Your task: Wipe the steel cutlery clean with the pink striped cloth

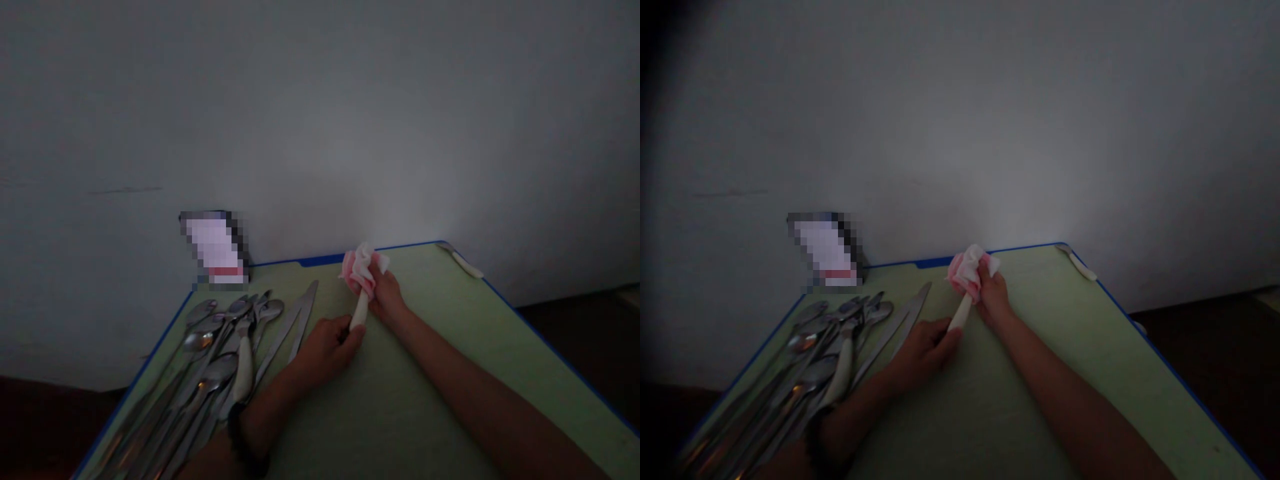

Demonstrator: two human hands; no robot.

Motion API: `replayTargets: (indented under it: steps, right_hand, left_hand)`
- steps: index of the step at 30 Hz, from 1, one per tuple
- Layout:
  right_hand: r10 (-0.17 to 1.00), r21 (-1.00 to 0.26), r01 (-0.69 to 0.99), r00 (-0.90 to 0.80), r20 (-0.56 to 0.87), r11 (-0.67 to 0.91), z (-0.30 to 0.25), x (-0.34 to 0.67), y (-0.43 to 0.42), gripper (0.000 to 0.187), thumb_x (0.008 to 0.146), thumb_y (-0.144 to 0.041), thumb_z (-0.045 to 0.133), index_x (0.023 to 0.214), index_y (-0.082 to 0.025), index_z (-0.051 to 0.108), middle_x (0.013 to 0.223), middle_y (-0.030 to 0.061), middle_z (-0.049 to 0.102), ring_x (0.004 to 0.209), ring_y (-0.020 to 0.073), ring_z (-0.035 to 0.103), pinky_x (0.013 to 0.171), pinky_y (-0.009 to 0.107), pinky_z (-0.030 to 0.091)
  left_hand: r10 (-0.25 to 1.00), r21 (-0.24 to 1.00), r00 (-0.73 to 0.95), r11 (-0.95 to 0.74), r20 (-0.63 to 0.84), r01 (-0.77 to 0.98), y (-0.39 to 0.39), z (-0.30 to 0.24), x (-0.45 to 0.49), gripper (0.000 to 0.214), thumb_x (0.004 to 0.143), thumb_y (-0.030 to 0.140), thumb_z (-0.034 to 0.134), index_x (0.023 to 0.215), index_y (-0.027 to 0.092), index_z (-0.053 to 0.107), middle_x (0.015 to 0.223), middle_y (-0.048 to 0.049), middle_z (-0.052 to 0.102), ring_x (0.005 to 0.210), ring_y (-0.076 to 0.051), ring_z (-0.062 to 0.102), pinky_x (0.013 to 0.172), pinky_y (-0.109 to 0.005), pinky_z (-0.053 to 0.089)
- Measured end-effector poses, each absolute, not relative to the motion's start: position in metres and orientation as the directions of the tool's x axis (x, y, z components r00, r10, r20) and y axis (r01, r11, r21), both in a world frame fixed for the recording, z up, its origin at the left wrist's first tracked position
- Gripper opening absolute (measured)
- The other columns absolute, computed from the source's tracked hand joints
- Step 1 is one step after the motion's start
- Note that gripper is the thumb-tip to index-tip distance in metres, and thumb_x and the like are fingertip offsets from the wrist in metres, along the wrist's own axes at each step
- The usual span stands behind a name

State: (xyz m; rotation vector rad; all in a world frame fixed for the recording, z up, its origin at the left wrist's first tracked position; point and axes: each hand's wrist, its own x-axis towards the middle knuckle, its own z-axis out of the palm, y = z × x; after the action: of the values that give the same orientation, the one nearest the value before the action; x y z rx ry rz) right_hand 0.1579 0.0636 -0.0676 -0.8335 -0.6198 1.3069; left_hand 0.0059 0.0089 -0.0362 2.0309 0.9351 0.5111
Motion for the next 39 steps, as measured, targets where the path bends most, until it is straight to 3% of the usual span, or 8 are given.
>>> replayTargets:
  steps: [5, 10, 15, 19, 23, 32, 39]
  right_hand:
    - [0.991, -0.803, -0.587, 0.011, -0.132, -0.1, -0.056, 0.151, 0.048, 0.031, 0.064, -0.043, 0.069, 0.071, -0.013, 0.061, 0.057, -0.0004, 0.059, 0.048, 0.0093, 0.05, 0.048, 0.022, 0.039]
    - [0.974, -0.767, -0.601, -0.176, -0.145, -0.222, -0.05, 0.144, 0.039, 0.03, 0.063, -0.036, 0.072, 0.079, -0.011, 0.064, 0.066, 0.003, 0.065, 0.057, 0.0115, 0.057, 0.056, 0.023, 0.046]
    - [0.987, -0.738, -0.659, -0.048, -0.152, -0.146, -0.055, 0.146, 0.046, 0.025, 0.063, -0.032, 0.073, 0.075, -0.011, 0.064, 0.06, 0.0024, 0.063, 0.051, 0.0106, 0.055, 0.05, 0.022, 0.045]
    - [0.981, -0.685, -0.728, 0.12, -0.153, -0.018, -0.061, 0.155, 0.058, 0.02, 0.06, -0.026, 0.073, 0.073, -0.016, 0.062, 0.057, -0.0033, 0.06, 0.046, 0.0075, 0.051, 0.044, 0.018, 0.042]
    - [0.973, -0.662, -0.747, 0.196, -0.123, 0.067, -0.063, 0.159, 0.064, 0.016, 0.06, -0.023, 0.071, 0.071, -0.018, 0.06, 0.058, -0.0047, 0.059, 0.047, 0.0064, 0.048, 0.045, 0.017, 0.04]
    - [0.994, -0.664, -0.748, 0.053, -0.1, -0.026, -0.057, 0.158, 0.054, 0.02, 0.056, -0.023, 0.07, 0.069, -0.017, 0.056, 0.054, -0.0047, 0.056, 0.048, 0.0078, 0.048, 0.045, 0.018, 0.04]
    - [0.998, -0.738, -0.675, 0.037, -0.056, -0.017, -0.042, 0.159, 0.043, 0.027, 0.062, -0.037, 0.07, 0.075, -0.017, 0.057, 0.055, -0.0048, 0.055, 0.046, 0.0077, 0.048, 0.043, 0.019, 0.038]
  left_hand:
    - [0.784, 0.838, 0.618, -0.378, 0.063, 0.394, 0.011, -0.035, 0.008, 0.045, 0.091, 0.041, 0.03, 0.062, 0.016, 0.054, 0.057, 0.0003, 0.055, 0.055, -0.012, 0.051, 0.057, -0.022, 0.038]
    - [0.797, 0.835, 0.601, -0.375, 0.069, 0.402, 0.016, -0.043, 0.008, 0.049, 0.091, 0.04, 0.031, 0.054, 0.017, 0.051, 0.051, 0.0001, 0.051, 0.052, -0.013, 0.05, 0.054, -0.023, 0.037]
    - [0.808, 0.808, 0.585, -0.389, 0.069, 0.443, 0.016, -0.041, 0.008, 0.044, 0.09, 0.04, 0.034, 0.055, 0.018, 0.049, 0.048, 0.0009, 0.052, 0.047, -0.012, 0.05, 0.05, -0.023, 0.035]
    - [0.76, 0.726, 0.648, -0.475, 0.054, 0.497, 0.009, -0.038, 0.009, 0.035, 0.087, 0.042, 0.039, 0.064, 0.018, 0.051, 0.049, 0.0032, 0.052, 0.044, -0.011, 0.047, 0.047, -0.023, 0.031]
    - [0.746, 0.765, 0.665, -0.448, 0.035, 0.463, 0.007, -0.036, 0.01, 0.039, 0.09, 0.042, 0.033, 0.065, 0.018, 0.051, 0.052, 0.0024, 0.055, 0.049, -0.011, 0.051, 0.051, -0.022, 0.035]
    - [0.858, 0.829, 0.514, -0.295, 0.011, 0.475, 0.012, -0.036, 0.011, 0.045, 0.091, 0.046, 0.028, 0.071, 0.016, 0.055, 0.052, 0.0017, 0.056, 0.049, -0.012, 0.053, 0.053, -0.022, 0.039]
    - [0.804, 0.759, 0.595, -0.392, 0.007, 0.52, 0.015, -0.025, 0.007, 0.043, 0.09, 0.046, 0.032, 0.068, 0.016, 0.055, 0.06, 0.0008, 0.059, 0.055, -0.012, 0.055, 0.056, -0.023, 0.04]
